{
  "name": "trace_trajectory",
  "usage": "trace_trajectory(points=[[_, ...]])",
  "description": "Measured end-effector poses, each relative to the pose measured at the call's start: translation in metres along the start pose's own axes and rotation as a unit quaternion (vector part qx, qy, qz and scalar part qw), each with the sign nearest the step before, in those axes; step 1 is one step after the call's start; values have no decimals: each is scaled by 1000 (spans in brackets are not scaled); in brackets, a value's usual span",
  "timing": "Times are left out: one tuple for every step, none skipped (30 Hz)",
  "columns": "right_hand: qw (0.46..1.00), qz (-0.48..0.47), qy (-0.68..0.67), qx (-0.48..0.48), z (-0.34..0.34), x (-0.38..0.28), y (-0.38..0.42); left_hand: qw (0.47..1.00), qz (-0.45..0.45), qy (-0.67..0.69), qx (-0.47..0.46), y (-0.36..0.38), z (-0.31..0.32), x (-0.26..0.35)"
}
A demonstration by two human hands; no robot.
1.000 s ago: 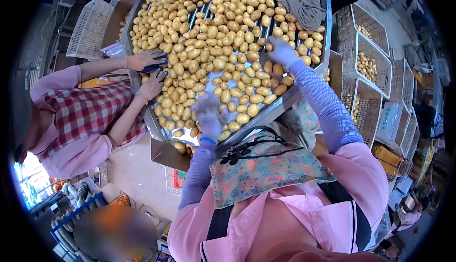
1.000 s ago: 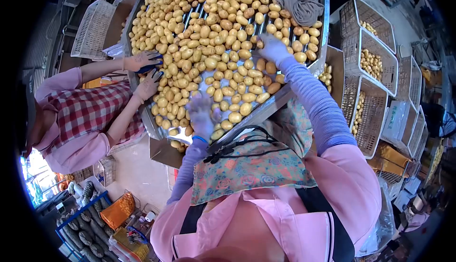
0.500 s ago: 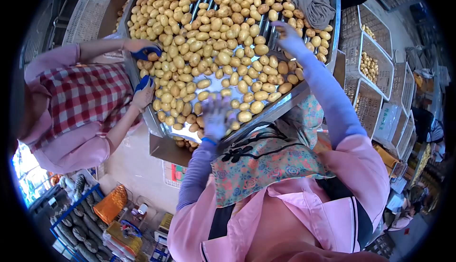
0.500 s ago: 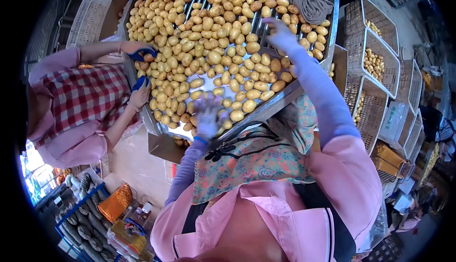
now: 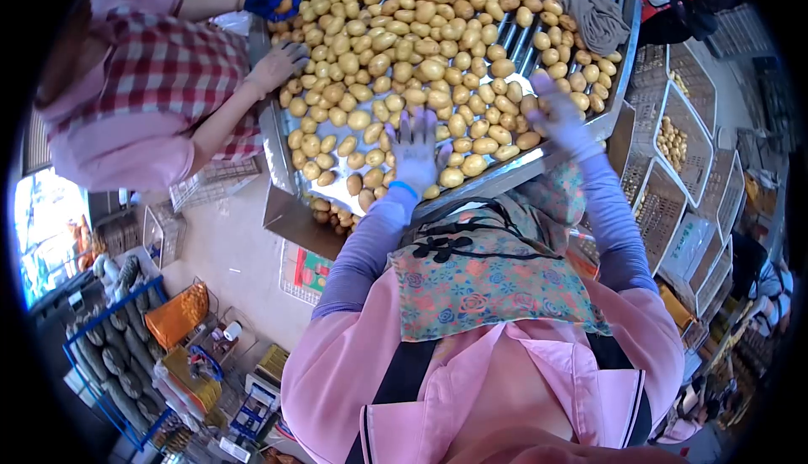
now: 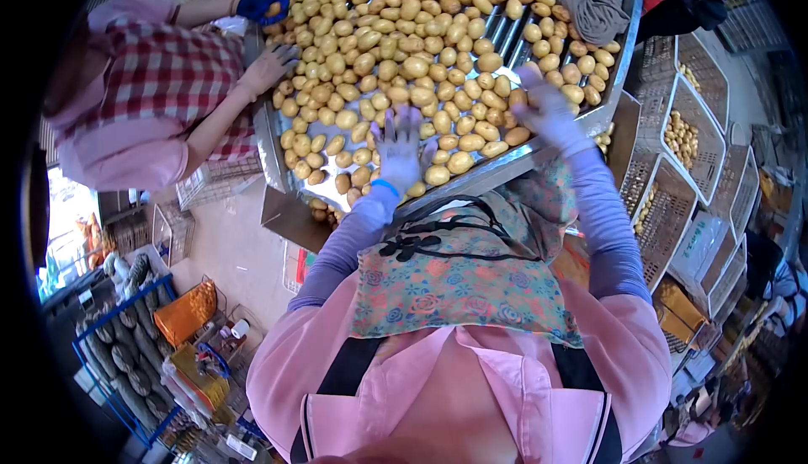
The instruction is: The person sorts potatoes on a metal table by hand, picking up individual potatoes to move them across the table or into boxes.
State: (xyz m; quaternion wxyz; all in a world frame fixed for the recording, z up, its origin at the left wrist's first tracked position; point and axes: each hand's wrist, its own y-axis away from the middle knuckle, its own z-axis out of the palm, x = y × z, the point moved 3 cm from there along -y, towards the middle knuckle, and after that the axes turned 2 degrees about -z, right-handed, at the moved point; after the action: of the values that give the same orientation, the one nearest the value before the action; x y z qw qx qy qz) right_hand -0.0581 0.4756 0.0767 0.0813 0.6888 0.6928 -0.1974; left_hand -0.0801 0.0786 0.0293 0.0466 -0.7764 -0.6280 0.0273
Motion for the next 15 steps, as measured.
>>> trace_trajectory(points=[[988, -1, -67, -142, 7, -59, -5, 995, 87, 40, 5, 17, -11, 2], [976, -81, -166, -111, 40, -82, 5, 981, 174, 81, 9, 36, -20, 4], [982, -132, -59, -118, 58, -108, 15, 982, 171, 76, 12, 51, -23, -6], [975, -179, 47, -123, 70, -136, 26, 979, 158, 126, -28, 69, -18, -29], [975, -154, 71, -145, 78, -162, 29, 971, 144, 176, -69, 92, -11, -56], [974, -130, 92, -163, 86, -184, 30, 988, 132, 54, -62, 122, 7, -99], [964, -131, 42, -228, 101, -190, 31, 993, 68, -6, -92, 126, -7, -110], [964, -131, 43, -229, 105, -199, 30, 992, 66, 51, -90, 128, -11, -111], [960, -185, 38, -205, 108, -215, 32, 998, -12, 60, -21, 128, -13, -120], [954, -239, 35, -180, 110, -228, 34, 992, -90, 70, 49, 127, -10, -128], [953, -238, 35, -182, 117, -233, 36, 992, -90, 70, 47, 119, 4, -122], [937, -299, 31, -178, 125, -242, 38, 986, -59, 137, 74, 104, 20, -111], [917, -357, 27, -176, 130, -248, 45, 974, -28, 204, 97, 99, 29, -101], [917, -357, 27, -176, 133, -242, 53, 981, -33, 161, 105, 97, 22, -96], [908, -384, -30, -167, 129, -225, 60, 987, 62, 150, 24, 90, -4, -68]])
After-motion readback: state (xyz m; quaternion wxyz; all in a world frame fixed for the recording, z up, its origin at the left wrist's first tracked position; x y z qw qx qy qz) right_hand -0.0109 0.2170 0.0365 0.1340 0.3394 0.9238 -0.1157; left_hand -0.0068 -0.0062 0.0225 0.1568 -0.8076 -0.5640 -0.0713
